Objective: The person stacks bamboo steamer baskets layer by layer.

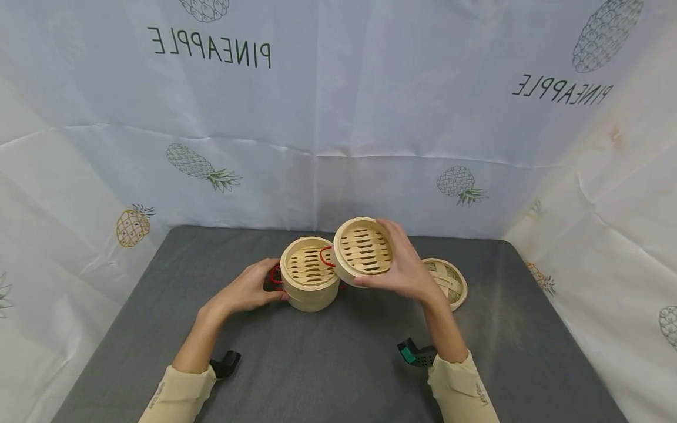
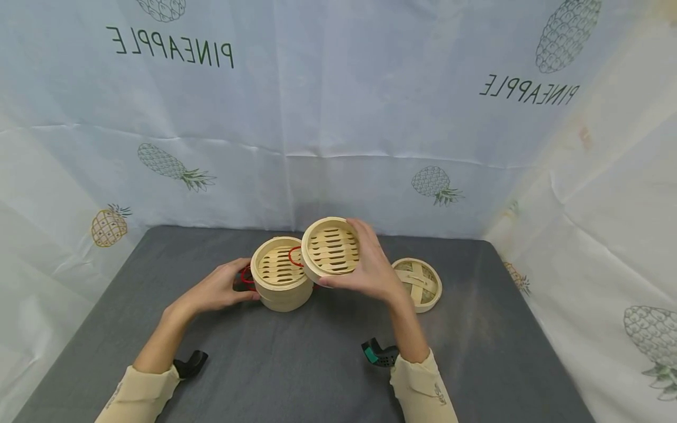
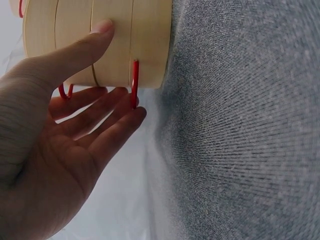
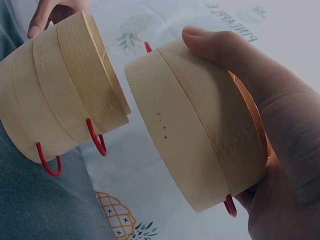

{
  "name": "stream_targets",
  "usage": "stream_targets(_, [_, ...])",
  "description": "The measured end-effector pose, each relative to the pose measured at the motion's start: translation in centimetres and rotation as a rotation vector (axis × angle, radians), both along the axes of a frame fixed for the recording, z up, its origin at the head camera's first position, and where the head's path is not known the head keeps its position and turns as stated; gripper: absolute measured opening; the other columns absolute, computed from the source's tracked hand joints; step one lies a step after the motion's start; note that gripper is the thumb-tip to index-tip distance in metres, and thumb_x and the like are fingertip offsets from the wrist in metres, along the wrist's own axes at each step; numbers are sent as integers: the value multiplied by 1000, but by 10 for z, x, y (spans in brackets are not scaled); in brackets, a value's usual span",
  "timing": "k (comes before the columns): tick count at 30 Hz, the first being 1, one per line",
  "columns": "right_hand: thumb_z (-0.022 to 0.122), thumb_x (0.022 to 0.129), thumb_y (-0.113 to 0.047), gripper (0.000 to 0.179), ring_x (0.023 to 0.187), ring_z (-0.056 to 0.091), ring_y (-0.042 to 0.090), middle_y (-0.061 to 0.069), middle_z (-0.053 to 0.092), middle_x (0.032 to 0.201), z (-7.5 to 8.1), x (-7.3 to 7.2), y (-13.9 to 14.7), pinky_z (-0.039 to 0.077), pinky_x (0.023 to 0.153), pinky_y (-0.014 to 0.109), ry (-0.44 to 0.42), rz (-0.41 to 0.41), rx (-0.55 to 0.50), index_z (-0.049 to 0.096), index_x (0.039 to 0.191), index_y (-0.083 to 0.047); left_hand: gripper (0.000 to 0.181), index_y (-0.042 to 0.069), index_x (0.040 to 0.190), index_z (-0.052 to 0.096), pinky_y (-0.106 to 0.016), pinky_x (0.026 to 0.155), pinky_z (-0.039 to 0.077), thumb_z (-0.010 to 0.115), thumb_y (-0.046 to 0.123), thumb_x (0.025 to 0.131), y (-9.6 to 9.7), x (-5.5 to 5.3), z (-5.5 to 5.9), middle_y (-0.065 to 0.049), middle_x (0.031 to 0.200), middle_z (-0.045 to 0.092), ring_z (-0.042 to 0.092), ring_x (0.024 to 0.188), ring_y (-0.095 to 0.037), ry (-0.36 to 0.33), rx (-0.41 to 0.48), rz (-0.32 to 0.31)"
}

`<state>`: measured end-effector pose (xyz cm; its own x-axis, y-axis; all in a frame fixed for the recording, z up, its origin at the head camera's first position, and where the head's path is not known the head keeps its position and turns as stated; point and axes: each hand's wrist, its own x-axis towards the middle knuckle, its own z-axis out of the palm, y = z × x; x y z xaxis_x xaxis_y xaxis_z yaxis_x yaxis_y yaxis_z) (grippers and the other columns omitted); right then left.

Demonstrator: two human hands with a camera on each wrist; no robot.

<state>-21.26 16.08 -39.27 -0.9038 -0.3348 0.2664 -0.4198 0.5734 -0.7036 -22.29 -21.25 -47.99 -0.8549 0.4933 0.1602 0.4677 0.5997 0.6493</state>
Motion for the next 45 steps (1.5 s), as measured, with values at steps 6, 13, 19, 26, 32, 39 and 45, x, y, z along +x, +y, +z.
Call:
stream_targets(6, [103, 70, -41, 125, 151, 47, 34, 10, 36, 171, -2, 0, -4, 44, 120, 64, -8, 5, -7, 32, 170, -18, 79, -4, 150, 56, -59, 103, 60, 92, 32, 89, 6, 8, 15, -23, 140, 68, 69, 126, -41, -42, -45, 31])
stream_targets(13, [103, 70, -39, 124, 150, 48, 34, 10, 36, 171, -2, -2, -11, 45, 119, 63, 5, 17, -26, 32, 169, -15, 78, -4, 152, 55, -57, 105, 59, 91, 28, 90, 6, 9, 16, -22, 141, 68, 68, 129, -39, -60, -77, 53])
stream_targets(19, [103, 70, -40, 124, 150, 48, 33, 9, 35, 172, -2, -3, -15, 46, 119, 63, 6, 24, -29, 32, 170, -17, 78, -3, 150, 57, -56, 105, 60, 91, 32, 90, 6, 9, 17, -21, 140, 68, 69, 128, -39, -57, -73, 56])
stream_targets(26, [103, 68, -40, 125, 150, 48, 34, 9, 36, 172, 0, -4, -18, 45, 119, 64, 12, 22, -31, 33, 169, -18, 81, -1, 149, 58, -51, 100, 62, 90, 43, 90, -5, -5, -7, -20, 137, 70, 70, 123, -35, 23, -11, -14])
stream_targets(32, [104, 68, -40, 126, 152, 46, 32, 7, 36, 172, 1, -5, -22, 44, 121, 64, 11, 35, -43, 32, 169, -19, 80, -1, 148, 59, -52, 98, 62, 90, 46, 90, -4, -7, -9, -21, 135, 70, 71, 121, -35, 13, -1, 1])
stream_targets(39, [104, 69, -38, 126, 152, 46, 32, 8, 34, 172, 0, -7, -31, 44, 122, 63, 24, 60, -46, 31, 170, -15, 78, -3, 147, 60, -57, 99, 61, 91, 39, 89, 2, 3, 6, -22, 135, 70, 70, 122, -39, 0, -20, 10])
stream_targets(45, [102, 70, -40, 125, 150, 48, 31, 8, 36, 171, 2, -8, -36, 45, 120, 63, 38, 80, -42, 31, 170, -17, 76, -3, 148, 58, -59, 104, 59, 93, 30, 89, 8, 8, 15, -22, 138, 70, 69, 127, -41, -39, -56, 44])
